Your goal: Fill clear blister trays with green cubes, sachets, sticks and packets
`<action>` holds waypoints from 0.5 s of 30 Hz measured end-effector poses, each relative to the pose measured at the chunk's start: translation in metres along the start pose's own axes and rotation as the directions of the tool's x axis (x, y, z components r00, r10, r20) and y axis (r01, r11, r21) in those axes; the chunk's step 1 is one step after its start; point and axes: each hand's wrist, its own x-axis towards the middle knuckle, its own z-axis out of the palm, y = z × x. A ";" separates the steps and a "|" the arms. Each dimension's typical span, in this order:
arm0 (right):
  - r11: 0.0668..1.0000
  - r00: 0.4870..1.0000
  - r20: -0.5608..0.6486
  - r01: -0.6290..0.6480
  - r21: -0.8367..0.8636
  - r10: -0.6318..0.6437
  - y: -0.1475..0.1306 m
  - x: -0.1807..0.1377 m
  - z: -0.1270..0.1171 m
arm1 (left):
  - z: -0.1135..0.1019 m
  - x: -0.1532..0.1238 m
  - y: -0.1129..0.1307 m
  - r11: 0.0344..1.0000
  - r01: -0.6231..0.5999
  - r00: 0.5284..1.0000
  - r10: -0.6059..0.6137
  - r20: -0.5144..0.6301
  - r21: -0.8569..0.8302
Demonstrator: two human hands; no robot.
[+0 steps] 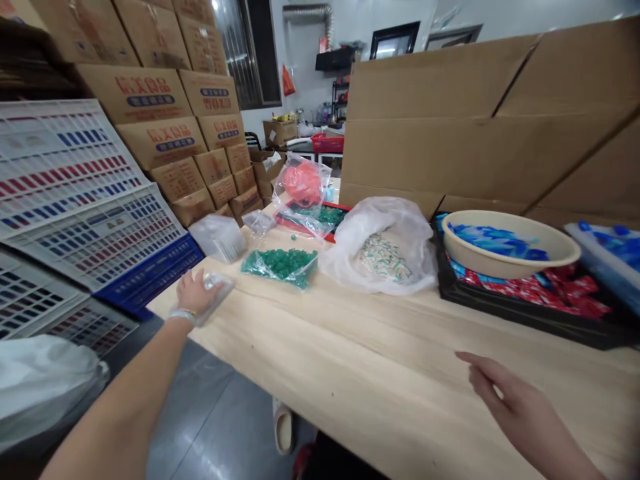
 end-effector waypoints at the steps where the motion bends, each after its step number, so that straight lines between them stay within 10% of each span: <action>1: 0.999 0.999 0.001 0.047 0.016 -0.047 0.000 0.018 0.007 | 0.000 0.019 0.005 0.999 -0.016 0.997 0.019 -0.069 0.037; 4: 0.993 0.995 0.043 0.083 0.082 -0.087 0.009 0.063 0.023 | -0.005 0.080 0.036 0.991 -0.111 0.968 0.124 -0.219 0.069; 8: 0.983 0.993 0.106 0.036 0.179 -0.056 0.013 0.094 0.033 | -0.013 0.142 0.074 0.998 -0.016 1.000 0.017 -0.017 0.053; 15: 0.975 0.963 0.254 0.031 0.218 -0.088 -0.026 0.112 0.045 | -0.019 0.159 0.065 0.983 0.162 0.983 -0.168 -0.069 -0.090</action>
